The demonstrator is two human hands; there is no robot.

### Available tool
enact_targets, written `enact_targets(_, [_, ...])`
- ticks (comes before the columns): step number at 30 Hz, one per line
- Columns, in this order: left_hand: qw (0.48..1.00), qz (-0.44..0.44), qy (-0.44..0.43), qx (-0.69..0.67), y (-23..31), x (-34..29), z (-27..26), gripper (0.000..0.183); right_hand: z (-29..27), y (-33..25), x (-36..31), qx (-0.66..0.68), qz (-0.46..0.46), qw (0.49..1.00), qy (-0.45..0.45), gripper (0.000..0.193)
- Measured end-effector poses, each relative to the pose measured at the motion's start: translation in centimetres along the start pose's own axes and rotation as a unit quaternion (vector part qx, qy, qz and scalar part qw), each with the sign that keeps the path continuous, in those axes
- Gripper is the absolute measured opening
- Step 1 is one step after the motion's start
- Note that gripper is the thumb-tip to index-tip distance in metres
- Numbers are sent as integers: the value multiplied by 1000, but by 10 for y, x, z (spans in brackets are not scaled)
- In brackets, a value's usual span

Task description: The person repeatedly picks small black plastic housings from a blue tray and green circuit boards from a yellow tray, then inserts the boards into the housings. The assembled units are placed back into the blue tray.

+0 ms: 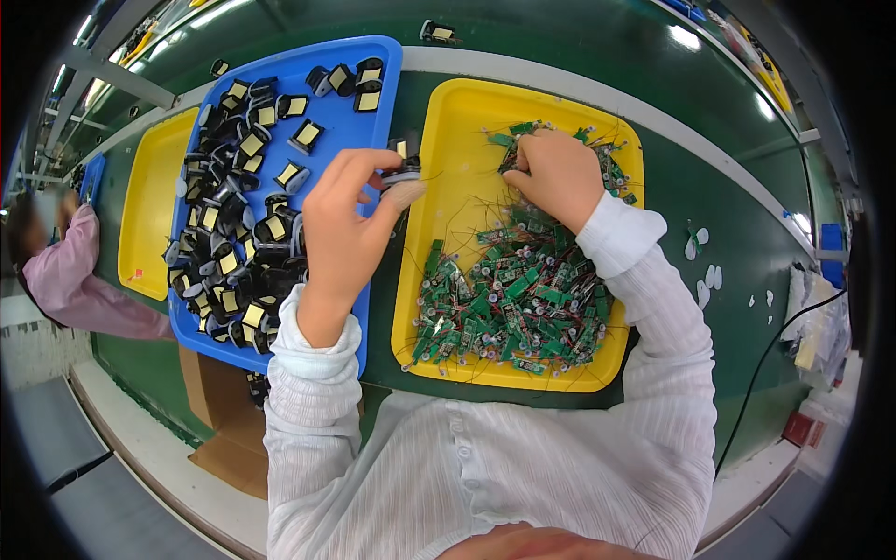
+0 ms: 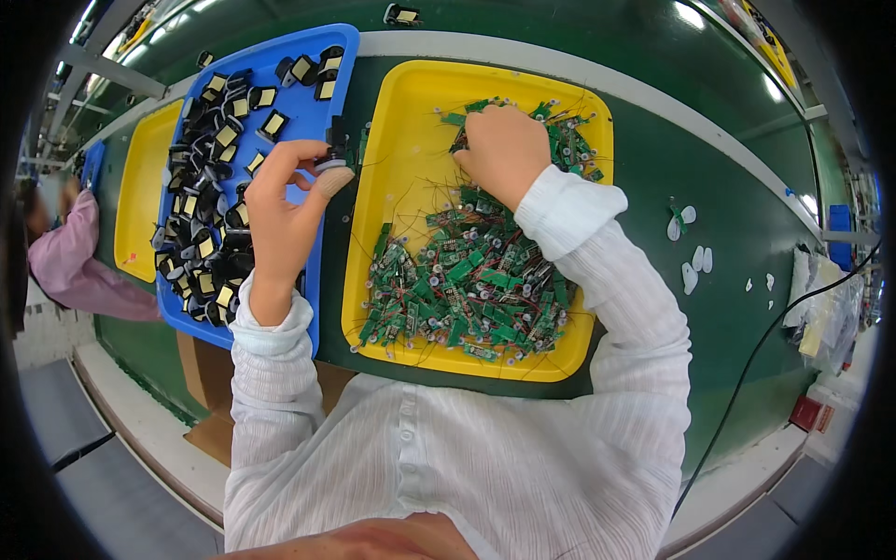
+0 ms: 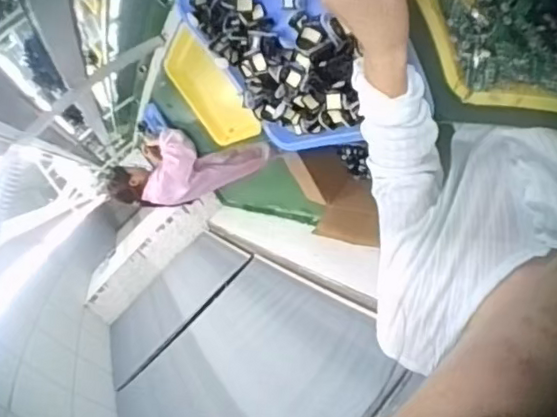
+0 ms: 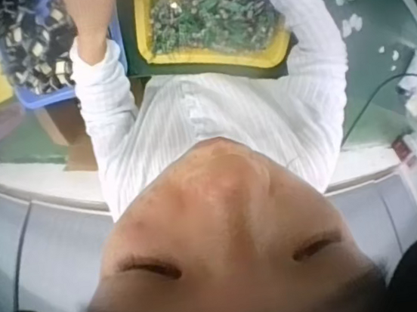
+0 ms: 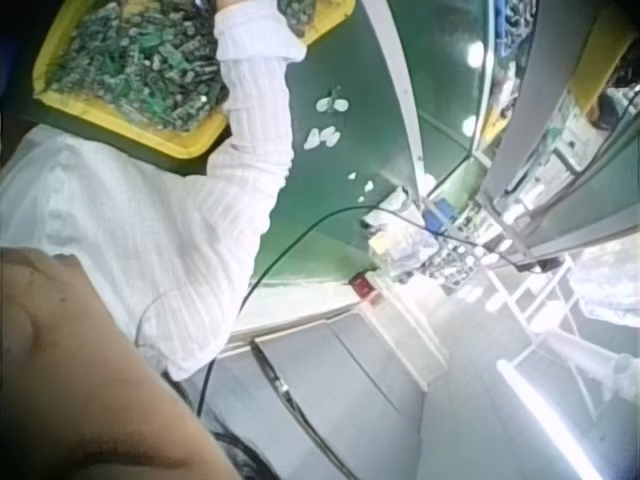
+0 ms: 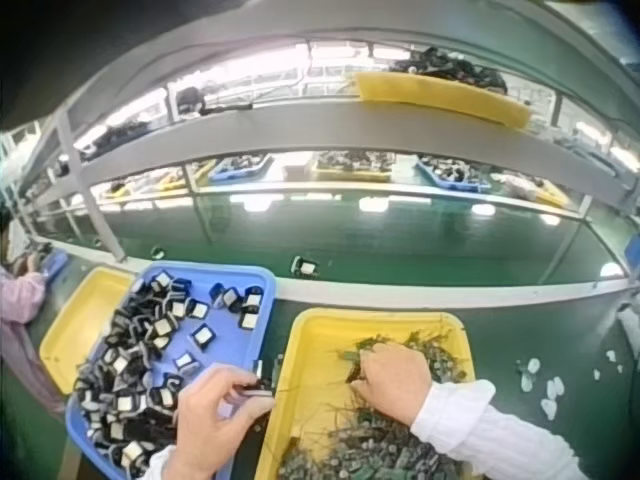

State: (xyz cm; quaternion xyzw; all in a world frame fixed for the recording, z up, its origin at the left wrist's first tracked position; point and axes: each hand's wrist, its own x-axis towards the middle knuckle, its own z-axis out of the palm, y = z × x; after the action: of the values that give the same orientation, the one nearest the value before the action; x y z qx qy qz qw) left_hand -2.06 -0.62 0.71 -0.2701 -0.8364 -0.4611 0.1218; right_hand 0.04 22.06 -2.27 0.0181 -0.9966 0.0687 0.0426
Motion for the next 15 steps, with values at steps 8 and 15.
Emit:
enact_targets(8, [997, -12, -34, -73, 2, -4, 4, 22, -15, 17, -3, 92, -233, 965, 71, 17])
enact_targets(15, [953, -103, -80, -275, -1, -9, 9, 24, -23, 21, 3, 139, -266, 951, 70, 17])
